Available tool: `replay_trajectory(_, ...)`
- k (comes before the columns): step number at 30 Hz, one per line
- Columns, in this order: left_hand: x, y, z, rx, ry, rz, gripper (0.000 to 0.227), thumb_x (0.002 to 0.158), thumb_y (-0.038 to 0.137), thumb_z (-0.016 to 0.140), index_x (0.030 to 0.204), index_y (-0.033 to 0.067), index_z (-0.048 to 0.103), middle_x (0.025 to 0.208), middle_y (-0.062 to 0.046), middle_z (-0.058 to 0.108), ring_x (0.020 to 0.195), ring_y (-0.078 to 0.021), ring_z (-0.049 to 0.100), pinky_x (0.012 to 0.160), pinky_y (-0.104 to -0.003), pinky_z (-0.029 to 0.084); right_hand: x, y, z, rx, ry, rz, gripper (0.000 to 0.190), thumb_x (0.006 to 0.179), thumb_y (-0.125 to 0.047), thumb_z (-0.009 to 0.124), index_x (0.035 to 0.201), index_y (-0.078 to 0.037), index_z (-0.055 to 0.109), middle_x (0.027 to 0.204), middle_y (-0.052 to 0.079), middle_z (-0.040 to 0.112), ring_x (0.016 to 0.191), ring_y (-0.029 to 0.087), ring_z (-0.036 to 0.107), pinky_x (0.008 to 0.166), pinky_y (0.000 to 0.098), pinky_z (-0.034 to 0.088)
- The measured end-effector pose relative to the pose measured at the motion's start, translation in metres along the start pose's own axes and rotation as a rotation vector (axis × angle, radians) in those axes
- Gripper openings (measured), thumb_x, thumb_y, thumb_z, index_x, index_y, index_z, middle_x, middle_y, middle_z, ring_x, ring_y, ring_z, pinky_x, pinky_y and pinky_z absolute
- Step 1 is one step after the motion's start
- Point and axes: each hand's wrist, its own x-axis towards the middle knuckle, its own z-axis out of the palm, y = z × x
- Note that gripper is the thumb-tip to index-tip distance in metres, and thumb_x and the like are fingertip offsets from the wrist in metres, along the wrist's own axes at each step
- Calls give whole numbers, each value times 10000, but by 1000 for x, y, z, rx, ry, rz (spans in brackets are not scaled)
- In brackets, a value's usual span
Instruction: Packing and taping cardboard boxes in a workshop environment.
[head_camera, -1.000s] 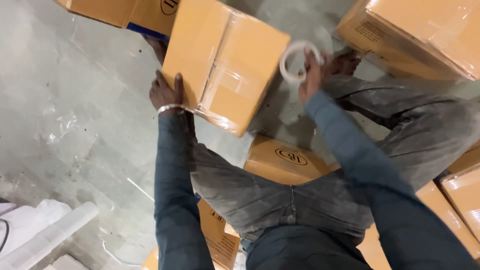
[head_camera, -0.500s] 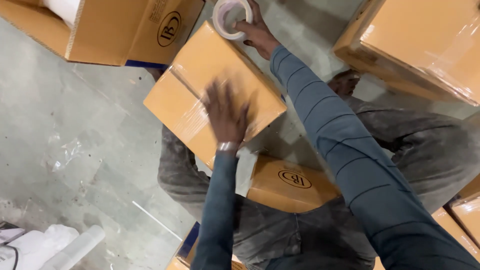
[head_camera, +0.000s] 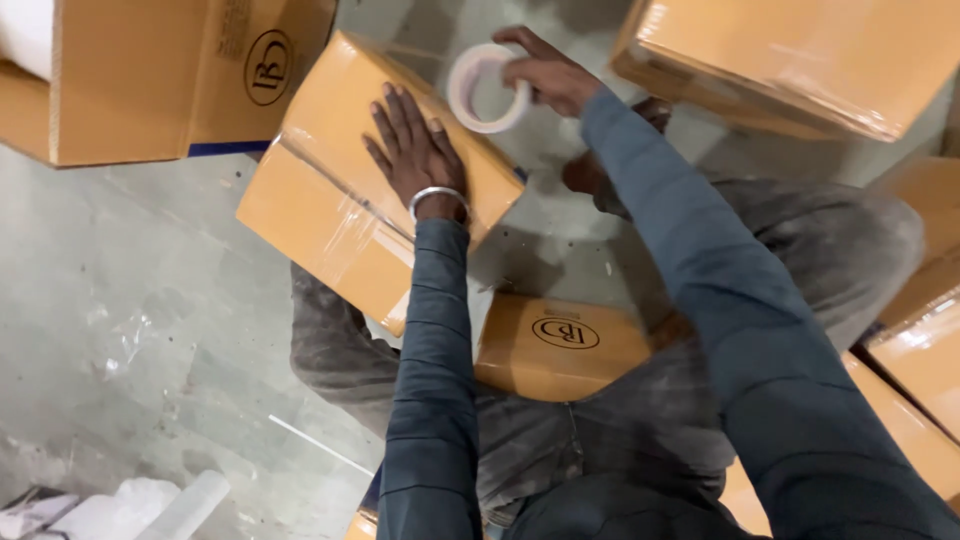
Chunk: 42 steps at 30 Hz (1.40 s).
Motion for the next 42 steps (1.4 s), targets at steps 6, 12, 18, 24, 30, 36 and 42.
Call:
replay_trajectory(6,0,-1,-3,58,-50,-26,588,1126,392,269,1673,174,255,1756,17,161,1631,-244,108,1310,-503,16,-113,66,-37,297,34,109,551,962,-89,602,1476,-178,424,1023,41,610,923,145,625,834,360,568)
replay_trajectory(12,-1,-3,-4,64,-14,-25,603,1129,394,260,1688,172,214,1759,19,138,1628,-237,99,1308,-499,28,-132,119,-2,513,64,85,501,996,-48,637,1433,-108,401,976,63,601,874,164,580,772,365,504)
replay_trajectory(18,1,-2,0,91,-15,-28,590,1135,397,244,1686,187,213,1763,24,139,1633,-239,95,1312,-495,31,-142,97,4,395,109,120,494,975,-55,634,1407,-140,409,945,44,597,868,154,596,798,346,551)
replay_trajectory(24,-2,-3,-4,44,-20,-9,586,1126,385,263,1682,200,236,1754,35,156,1629,-239,111,1314,-504,30,-143,116,15,395,69,41,638,871,23,670,1439,-84,398,1048,17,624,898,159,607,738,361,498)
replay_trajectory(30,-4,-8,3,83,11,-6,584,1134,399,271,1682,200,244,1758,26,162,1638,-250,122,1324,-504,51,-151,132,39,466,-11,136,674,936,-71,697,1513,-104,349,955,47,641,859,154,594,749,331,494)
replay_trajectory(36,-2,-8,1,48,20,1,586,1129,386,262,1682,194,237,1755,20,166,1631,-259,114,1314,-520,47,-149,147,56,471,11,163,699,912,-112,721,1513,-139,364,936,19,639,844,119,578,735,297,487)
replay_trajectory(42,-21,2,-10,173,43,104,777,1001,425,534,1643,94,250,1725,-162,166,1594,-376,147,1262,-580,76,-155,128,73,460,114,149,737,918,-164,773,1509,-170,333,1076,53,646,929,139,567,759,326,470)
